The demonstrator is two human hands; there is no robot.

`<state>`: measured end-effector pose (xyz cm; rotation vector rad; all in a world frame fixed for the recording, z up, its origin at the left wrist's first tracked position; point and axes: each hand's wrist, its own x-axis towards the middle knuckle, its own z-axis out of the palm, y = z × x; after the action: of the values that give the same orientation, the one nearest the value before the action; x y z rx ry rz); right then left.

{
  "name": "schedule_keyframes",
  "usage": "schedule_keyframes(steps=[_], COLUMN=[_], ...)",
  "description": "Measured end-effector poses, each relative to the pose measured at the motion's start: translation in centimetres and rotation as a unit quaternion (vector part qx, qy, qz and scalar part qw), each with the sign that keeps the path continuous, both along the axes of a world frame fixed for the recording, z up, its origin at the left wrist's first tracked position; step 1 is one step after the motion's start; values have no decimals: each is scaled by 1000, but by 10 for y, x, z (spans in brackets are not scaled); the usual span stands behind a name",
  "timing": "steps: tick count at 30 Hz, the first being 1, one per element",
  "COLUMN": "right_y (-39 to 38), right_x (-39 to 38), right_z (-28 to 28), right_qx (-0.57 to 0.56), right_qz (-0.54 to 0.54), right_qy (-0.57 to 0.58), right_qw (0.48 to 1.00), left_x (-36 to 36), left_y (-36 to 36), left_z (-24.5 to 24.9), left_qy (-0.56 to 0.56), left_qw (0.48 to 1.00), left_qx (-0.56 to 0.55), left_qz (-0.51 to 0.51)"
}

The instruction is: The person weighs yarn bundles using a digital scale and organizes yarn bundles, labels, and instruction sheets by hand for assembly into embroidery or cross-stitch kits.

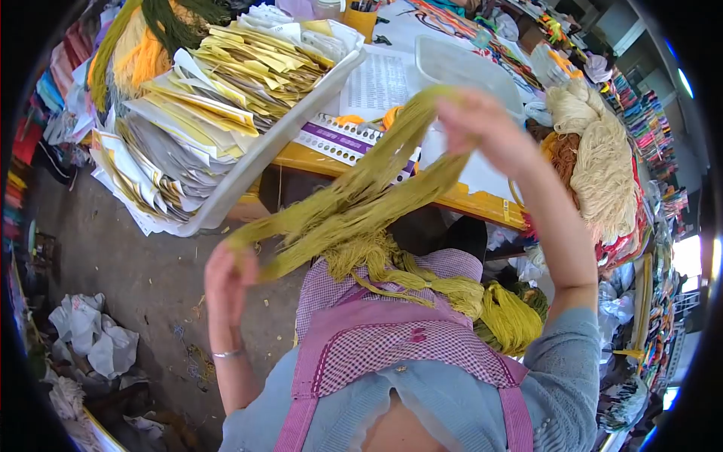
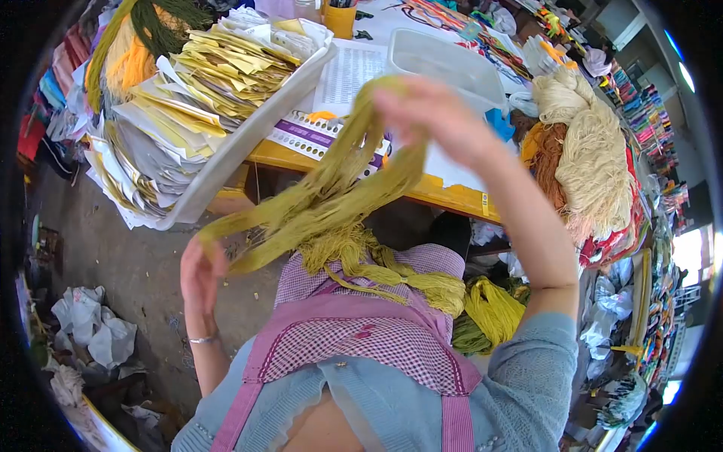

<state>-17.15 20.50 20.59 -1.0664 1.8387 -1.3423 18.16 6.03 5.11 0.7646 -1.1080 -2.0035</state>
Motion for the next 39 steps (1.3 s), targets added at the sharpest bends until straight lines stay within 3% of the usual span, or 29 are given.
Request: schedule_keyframes(steps=[2, 3, 4, 6, 7, 8, 10, 12, 13, 14, 15, 17, 19, 21, 22, 23, 24, 27, 28, 30, 32, 34, 35, 37, 38, 39], right_y=[-4, -10, -9, -8, -6, -5, 13, 16, 15, 17, 19, 15, 9, 15, 12, 8, 20, 23, 14, 6, -6, -11, -8, -1, 1, 11], right_x=[26, 36, 53, 74, 79, 85, 72, 57, 44, 49, 51, 43, 29, 17, 10, 6, 5, 15, 28, 55, 64, 61, 59, 54, 47, 41], right_z=[-31, -47, -60, -67, -65, -59, -26, -25, -14, 14, 38, 62, 64, 70, 63, 55, 50, 12, -6, -25, -50, -62, -62, -60, -56, -49], right_qx=[-28, -57, -58, -71, -65, -60, 64, 14, 15, 30, 27, 50, -16, -91, -214, -335, -326, -366, -348, -290, -269, -199, -202, -174, -249, -233], right_qz=[188, 278, 283, 225, 199, 171, 247, 194, 227, 215, 214, 166, 117, 66, 30, -4, -70, -75, -56, -26, -22, 21, 21, -23, -14, -25], right_qy=[-76, -90, -133, -188, -222, -255, -131, 57, 133, 175, 219, 333, 350, 348, 362, 371, 370, 174, 192, 250, 303, 331, 331, 154, 72, 72], right_qw=[979, 955, 948, 953, 952, 950, 958, 979, 965, 960, 952, 927, 929, 931, 907, 866, 867, 911, 916, 924, 914, 922, 922, 972, 966, 970], left_x=[-29, -45, -60, -78, -90, -92, -94, -100, -123, -140, -153, -171, -186, -192, -196, -197, -196, -198, -194, -194, -191, -192, -188, -168, -165, -170], left_y=[24, 32, 34, 33, 38, 33, 26, 10, 10, 11, 14, 25, 27, 34, 27, 34, 40, 27, 24, 12, 2, 7, 1, -27, -27, -20], left_z=[32, 65, 90, 99, 105, 107, 115, 114, 114, 111, 108, 111, 127, 153, 158, 172, 188, 215, 223, 227, 235, 244, 246, 251, 256, 254], left_qy=[14, -11, -37, -127, -130, -109, -81, -37, 76, 97, 117, 106, 116, 149, 183, 185, 187, 165, 127, 162, 153, 141, 140, 46, -2, 64], left_qw=[969, 919, 840, 722, 710, 731, 794, 845, 857, 877, 881, 882, 787, 788, 787, 836, 879, 878, 863, 891, 877, 859, 857, 787, 743, 798], left_qx=[-195, -360, -515, -667, -687, -670, -599, -531, -499, -423, -342, -307, -227, -196, -139, -120, -101, -312, -395, -354, -378, -489, -492, -615, -668, -600], left_qz=[-150, -160, -167, -134, -82, -77, -60, -50, -106, -207, -305, -341, -562, -565, -573, -502, -427, -322, -289, -234, -255, -55, -54, 12, 43, 16])
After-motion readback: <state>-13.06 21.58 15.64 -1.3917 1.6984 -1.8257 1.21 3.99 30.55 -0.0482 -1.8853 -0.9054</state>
